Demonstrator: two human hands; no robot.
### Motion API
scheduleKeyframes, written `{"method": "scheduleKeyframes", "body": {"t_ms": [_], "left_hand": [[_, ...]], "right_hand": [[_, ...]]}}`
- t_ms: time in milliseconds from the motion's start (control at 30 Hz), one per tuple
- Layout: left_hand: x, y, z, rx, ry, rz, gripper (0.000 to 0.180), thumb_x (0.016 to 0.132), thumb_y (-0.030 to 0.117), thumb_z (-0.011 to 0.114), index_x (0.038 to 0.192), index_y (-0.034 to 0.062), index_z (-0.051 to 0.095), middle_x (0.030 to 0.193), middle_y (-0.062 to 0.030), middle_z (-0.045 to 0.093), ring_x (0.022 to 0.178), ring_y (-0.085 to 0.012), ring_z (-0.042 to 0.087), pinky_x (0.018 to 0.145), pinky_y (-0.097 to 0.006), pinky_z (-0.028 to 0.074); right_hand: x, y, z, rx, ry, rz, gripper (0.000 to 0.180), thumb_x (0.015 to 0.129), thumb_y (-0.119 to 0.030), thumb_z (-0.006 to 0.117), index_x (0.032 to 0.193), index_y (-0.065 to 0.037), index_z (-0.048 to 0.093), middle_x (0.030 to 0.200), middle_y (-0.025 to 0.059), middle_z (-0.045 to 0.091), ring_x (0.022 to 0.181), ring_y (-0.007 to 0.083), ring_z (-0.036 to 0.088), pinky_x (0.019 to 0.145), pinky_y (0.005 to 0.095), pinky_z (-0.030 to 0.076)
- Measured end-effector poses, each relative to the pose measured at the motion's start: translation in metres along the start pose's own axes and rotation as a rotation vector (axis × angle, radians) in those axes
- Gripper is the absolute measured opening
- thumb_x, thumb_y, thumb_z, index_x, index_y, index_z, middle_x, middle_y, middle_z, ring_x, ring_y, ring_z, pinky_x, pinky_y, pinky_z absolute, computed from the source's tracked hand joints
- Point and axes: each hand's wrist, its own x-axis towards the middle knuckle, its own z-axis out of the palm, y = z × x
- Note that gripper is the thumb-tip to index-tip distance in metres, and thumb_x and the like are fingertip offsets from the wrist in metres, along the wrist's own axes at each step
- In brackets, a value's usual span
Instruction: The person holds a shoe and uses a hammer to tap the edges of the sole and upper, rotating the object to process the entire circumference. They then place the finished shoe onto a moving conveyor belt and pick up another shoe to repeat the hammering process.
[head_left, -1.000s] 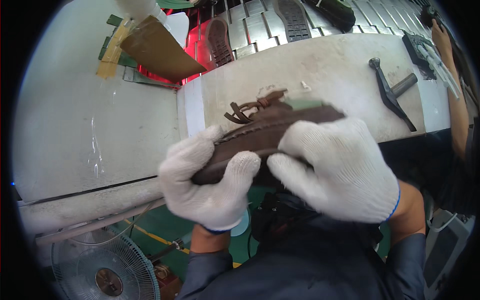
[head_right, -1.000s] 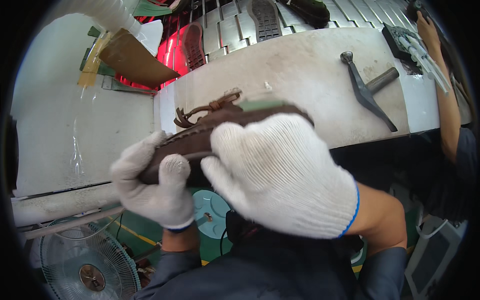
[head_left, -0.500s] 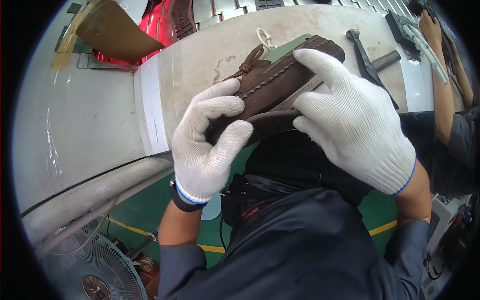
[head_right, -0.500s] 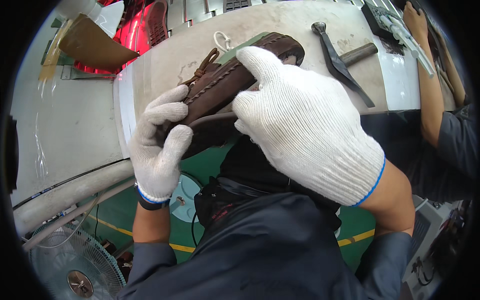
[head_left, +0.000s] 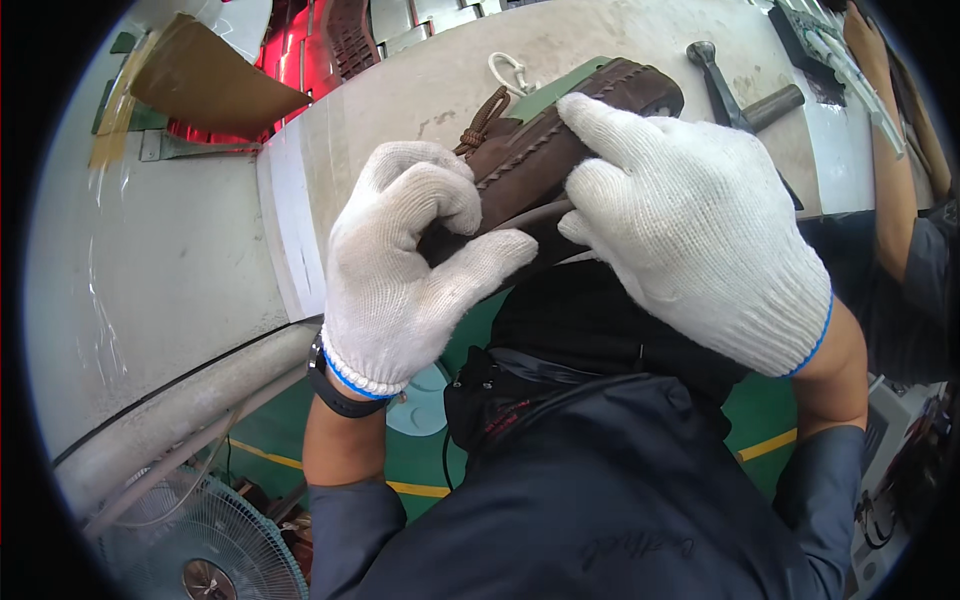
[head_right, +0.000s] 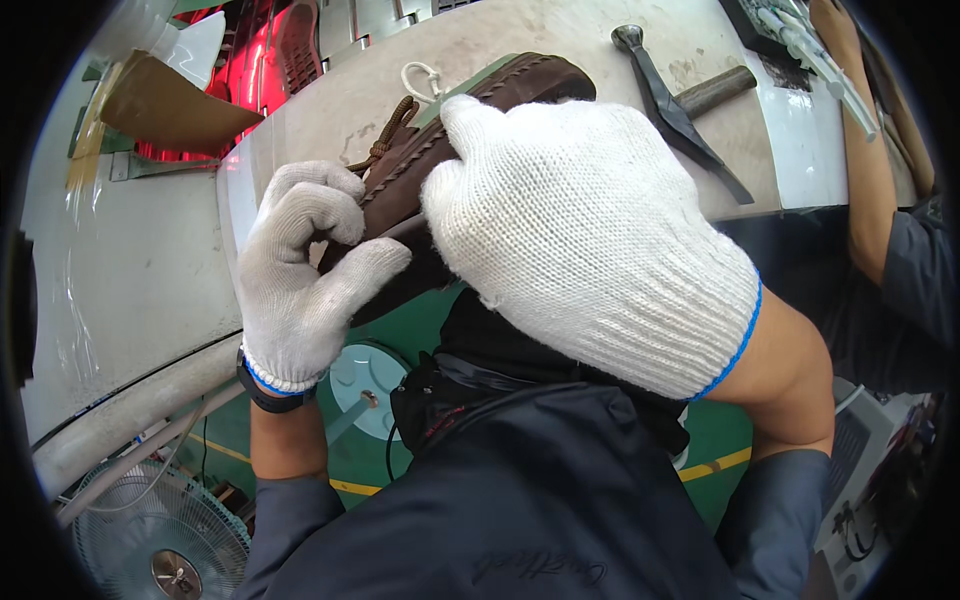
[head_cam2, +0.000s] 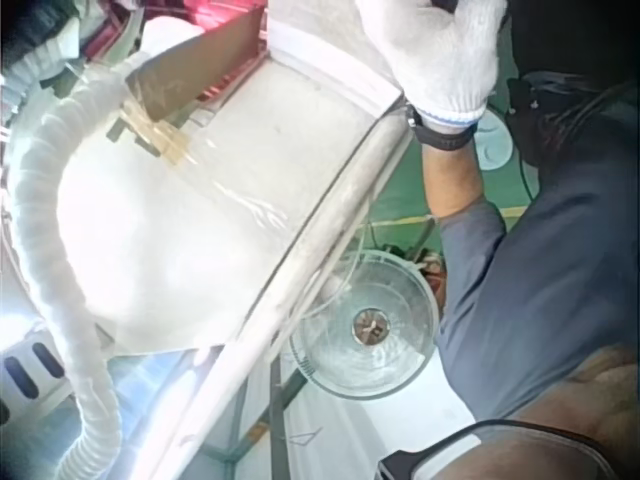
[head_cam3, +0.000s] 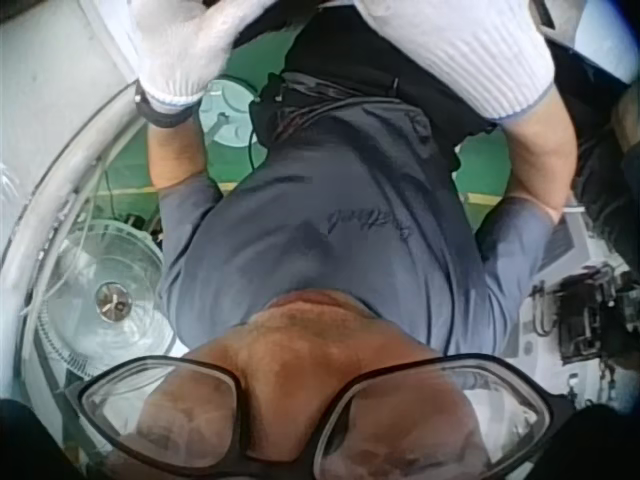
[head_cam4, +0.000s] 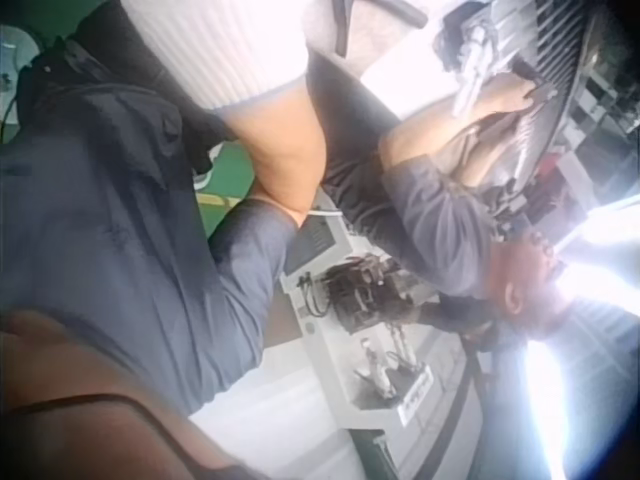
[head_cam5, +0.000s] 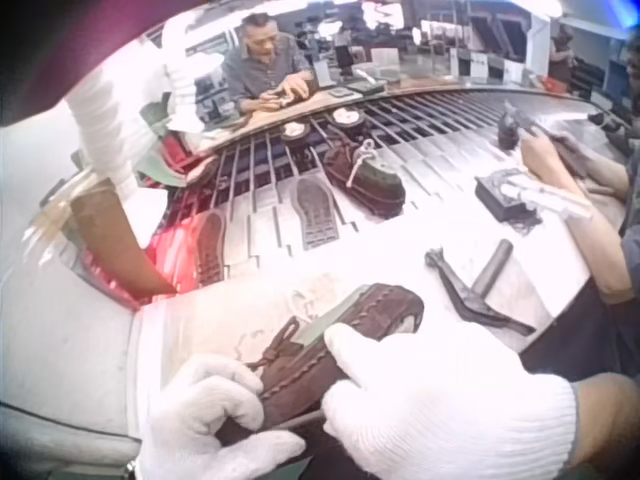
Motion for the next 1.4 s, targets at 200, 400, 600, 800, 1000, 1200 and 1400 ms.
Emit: {"method": "scheduleKeyframes", "body": {"t_ms": [200,400,600,800,1000,1200,1400], "left_hand": [[0.021,0.011,-0.004,0.141,-0.118,-0.042,0.028,0.082,0.005,0.086,0.081,0.0008,0.058,0.098,-0.011,0.062,0.096,-0.0197,0.06,0.083,-0.033,0.048],[0.108,-0.003,0.018,0.301,-0.099,0.283,0.039,0.093,0.031,0.084,0.113,-0.0015,0.076,0.098,-0.0184,0.075,0.091,-0.0234,0.074,0.085,-0.036,0.059],[0.171,-0.023,0.055,-0.029,-0.411,0.333,0.057,0.096,0.043,0.083,0.13,-0.0007,0.072,0.124,-0.0177,0.076,0.115,-0.0252,0.073,0.105,-0.037,0.055],[0.099,-0.032,0.014,-0.447,-0.106,0.102,0.051,0.091,0.023,0.084,0.133,-0.0002,0.067,0.116,-0.0122,0.076,0.11,-0.0169,0.072,0.102,-0.034,0.057],[0.024,-0.035,0.011,-0.445,0.254,0.227,0.06,0.083,0.018,0.093,0.132,-0.0022,0.065,0.12,-0.0145,0.074,0.11,-0.0219,0.074,0.098,-0.036,0.06],[0.017,-0.051,0.021,-0.611,0.3,0.158,0.078,0.075,0.028,0.098,0.138,-0.0041,0.064,0.127,-0.0185,0.07,0.113,-0.0287,0.072,0.102,-0.04,0.057],[0.02,-0.051,0.005,-0.537,0.27,0.376,0.109,0.053,0.058,0.105,0.134,-0.0032,0.067,0.126,-0.0189,0.07,0.114,-0.0379,0.069,0.103,-0.046,0.054]], "right_hand": [[-0.002,-0.001,0.0,-0.06,0.011,0.006,0.026,0.082,-0.021,0.083,0.094,-0.003,0.068,0.133,0.0185,0.071,0.091,0.0319,0.074,0.077,0.0429,0.059],[-0.038,0.016,-0.021,-0.069,0.078,0.187,0.029,0.076,-0.003,0.084,0.098,-0.001,0.064,0.139,0.0185,0.068,0.112,0.0387,0.07,0.093,0.0448,0.059],[-0.045,0.003,-0.069,0.413,0.019,0.365,0.029,0.081,0.008,0.073,0.109,0.003,0.066,0.112,0.0176,0.074,0.102,0.0231,0.075,0.093,0.0339,0.057],[0.022,-0.017,-0.015,1.296,0.569,0.461,0.054,0.087,0.003,0.081,0.135,0.006,0.056,0.115,0.0119,0.07,0.112,0.0205,0.072,0.098,0.0333,0.059],[0.005,-0.055,0.018,0.524,0.521,0.173,0.081,0.072,-0.009,0.099,0.136,0.001,0.05,0.14,0.0286,0.06,0.129,0.0376,0.066,0.108,0.0474,0.054],[0.006,-0.067,0.018,0.332,0.522,0.036,0.071,0.075,-0.003,0.096,0.132,0.002,0.053,0.146,0.0369,0.058,0.136,0.0487,0.063,0.119,0.058,0.045],[0.008,-0.066,0.017,0.106,0.427,0.015,0.066,0.076,-0.017,0.098,0.133,0.004,0.073,0.147,0.0425,0.059,0.127,0.0522,0.07,0.105,0.0504,0.06]]}}
